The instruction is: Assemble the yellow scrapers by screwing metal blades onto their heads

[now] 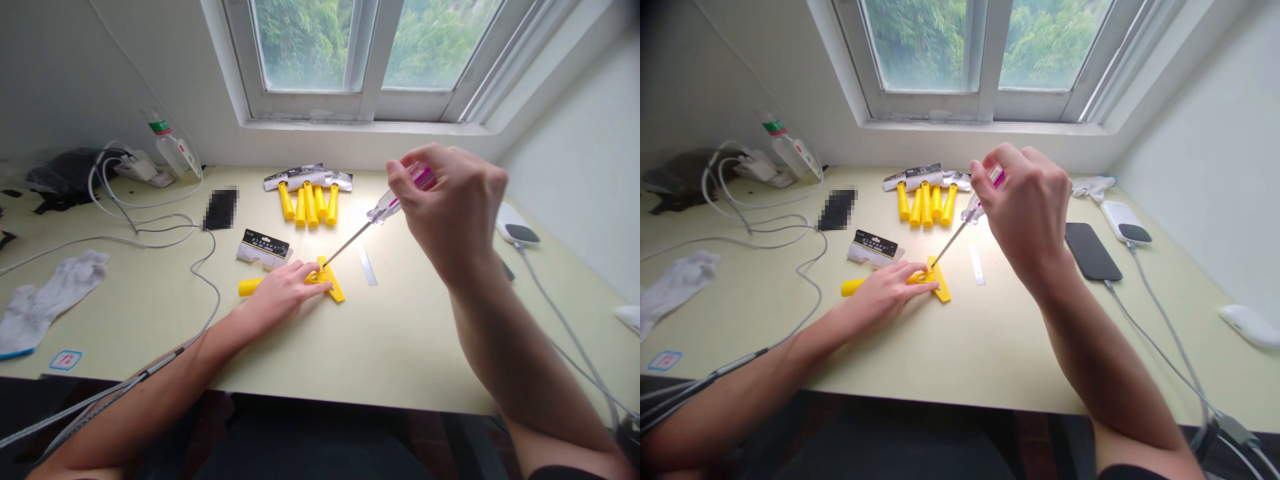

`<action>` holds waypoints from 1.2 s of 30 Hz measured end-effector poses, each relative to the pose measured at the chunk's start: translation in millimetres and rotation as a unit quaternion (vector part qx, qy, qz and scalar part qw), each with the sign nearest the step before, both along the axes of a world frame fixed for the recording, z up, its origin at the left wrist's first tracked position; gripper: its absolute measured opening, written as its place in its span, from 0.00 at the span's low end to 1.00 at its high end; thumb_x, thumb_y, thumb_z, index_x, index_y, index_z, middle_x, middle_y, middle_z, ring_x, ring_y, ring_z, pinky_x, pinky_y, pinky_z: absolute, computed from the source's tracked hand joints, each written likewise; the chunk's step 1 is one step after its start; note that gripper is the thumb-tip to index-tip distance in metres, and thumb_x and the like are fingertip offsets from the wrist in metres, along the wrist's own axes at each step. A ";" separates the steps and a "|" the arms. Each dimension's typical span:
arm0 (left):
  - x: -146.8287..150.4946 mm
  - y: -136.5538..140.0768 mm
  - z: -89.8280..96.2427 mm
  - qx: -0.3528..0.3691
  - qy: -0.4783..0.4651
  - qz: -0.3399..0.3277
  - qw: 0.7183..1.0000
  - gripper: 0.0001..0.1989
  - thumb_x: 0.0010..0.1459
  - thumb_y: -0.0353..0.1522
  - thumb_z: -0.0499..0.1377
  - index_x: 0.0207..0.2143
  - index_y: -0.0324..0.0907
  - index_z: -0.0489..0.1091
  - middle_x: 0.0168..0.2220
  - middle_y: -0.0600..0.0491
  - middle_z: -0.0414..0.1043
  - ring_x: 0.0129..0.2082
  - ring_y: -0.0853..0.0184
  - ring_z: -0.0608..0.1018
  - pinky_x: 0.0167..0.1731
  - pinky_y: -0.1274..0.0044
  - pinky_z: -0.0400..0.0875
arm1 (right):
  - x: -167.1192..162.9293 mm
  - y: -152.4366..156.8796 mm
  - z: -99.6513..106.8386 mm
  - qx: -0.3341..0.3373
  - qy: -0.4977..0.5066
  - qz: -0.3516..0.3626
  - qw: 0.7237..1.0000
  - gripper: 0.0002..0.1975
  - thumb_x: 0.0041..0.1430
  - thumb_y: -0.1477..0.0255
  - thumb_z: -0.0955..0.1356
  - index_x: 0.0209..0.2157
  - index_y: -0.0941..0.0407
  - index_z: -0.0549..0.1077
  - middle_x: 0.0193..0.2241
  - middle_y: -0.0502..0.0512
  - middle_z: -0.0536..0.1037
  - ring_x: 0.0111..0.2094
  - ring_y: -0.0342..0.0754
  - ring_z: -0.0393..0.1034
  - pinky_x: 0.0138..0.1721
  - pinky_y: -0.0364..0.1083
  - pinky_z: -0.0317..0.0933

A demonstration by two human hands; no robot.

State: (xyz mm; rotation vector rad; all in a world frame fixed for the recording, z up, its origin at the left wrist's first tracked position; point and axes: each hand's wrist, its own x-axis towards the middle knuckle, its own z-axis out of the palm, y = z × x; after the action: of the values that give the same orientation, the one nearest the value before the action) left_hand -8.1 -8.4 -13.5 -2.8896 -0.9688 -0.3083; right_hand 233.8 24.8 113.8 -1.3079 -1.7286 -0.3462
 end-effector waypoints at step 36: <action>0.1 0.3 -0.2 -0.007 -0.024 0.005 1.000 0.24 0.62 0.21 0.50 0.56 0.51 0.69 0.53 0.47 0.64 0.45 0.63 0.72 0.45 0.68 0.72 | 2.2 -9.6 8.2 -0.133 0.089 0.324 0.932 0.10 0.63 0.66 0.65 0.46 0.48 0.70 0.45 0.53 0.75 0.41 0.50 0.73 0.43 0.54 0.71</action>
State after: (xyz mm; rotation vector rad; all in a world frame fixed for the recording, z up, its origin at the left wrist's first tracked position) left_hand -7.9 -8.0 -13.7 -2.9021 -0.9959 -0.3723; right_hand 236.0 15.2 121.9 -0.8373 -1.9758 0.3876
